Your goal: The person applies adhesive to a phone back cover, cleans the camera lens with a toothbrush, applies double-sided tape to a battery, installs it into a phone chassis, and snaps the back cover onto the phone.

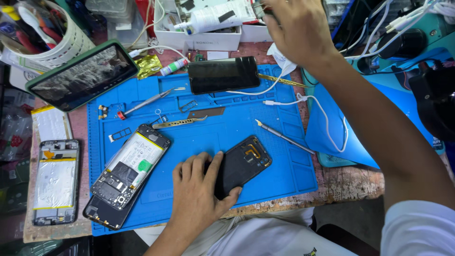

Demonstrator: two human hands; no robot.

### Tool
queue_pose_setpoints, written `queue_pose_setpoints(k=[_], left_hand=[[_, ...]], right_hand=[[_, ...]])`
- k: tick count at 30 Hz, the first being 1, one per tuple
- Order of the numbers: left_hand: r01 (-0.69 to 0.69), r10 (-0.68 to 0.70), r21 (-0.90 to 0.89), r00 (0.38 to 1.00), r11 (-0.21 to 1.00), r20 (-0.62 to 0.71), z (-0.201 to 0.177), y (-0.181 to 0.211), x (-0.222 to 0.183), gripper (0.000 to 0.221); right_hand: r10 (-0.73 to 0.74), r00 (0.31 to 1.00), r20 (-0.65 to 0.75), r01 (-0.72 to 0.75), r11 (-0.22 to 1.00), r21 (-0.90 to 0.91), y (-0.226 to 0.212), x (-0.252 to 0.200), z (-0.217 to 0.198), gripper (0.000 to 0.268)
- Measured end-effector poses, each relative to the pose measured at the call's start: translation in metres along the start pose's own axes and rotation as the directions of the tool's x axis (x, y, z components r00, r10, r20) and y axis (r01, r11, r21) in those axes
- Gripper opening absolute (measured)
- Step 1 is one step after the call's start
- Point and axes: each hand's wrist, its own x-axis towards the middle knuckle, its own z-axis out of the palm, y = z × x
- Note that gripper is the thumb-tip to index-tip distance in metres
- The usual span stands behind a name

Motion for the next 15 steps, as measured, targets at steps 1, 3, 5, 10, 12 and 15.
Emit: queue_pose_setpoints(k=[1,3,5,10,12,15], left_hand=[[-0.004,0.004,-0.001,1.0,1.0,-0.014,0.0,0.0,0.0,0.083],[-0.005,0.005,-0.033,1.0,0.999,-0.016,0.0,0.001,0.0,0.082],[0.016,-0.016,-0.065,1.0,0.998,-0.004,-0.003,0.001,-0.001,0.081],[-0.002,-0.004,-0.142,0.999,0.99,-0.04,-0.008,0.003,-0.004,0.079],[0.012,-0.017,-0.125,0.999,0.992,-0.039,-0.006,0.0,-0.006,0.08],[0.011,-0.016,-0.109,0.999,0.994,-0.045,-0.002,-0.001,-0.008,0.081]], right_hand=[[-0.042,0.999,-0.009,0.042,0.998,0.039,-0.012,0.002,-0.015,0.015],[-0.065,0.998,0.019,0.063,0.995,0.076,-0.032,0.004,-0.027,0.014],[-0.031,0.996,0.086,0.025,0.997,0.072,-0.037,0.001,-0.034,0.01],[0.038,0.979,0.202,-0.062,0.991,0.117,-0.049,0.0,-0.032,0.004],[-0.033,0.981,0.189,-0.005,0.981,0.194,-0.058,0.013,-0.022,0.005],[-0.096,0.987,0.126,0.055,0.952,0.3,-0.082,0.046,0.003,0.007]])
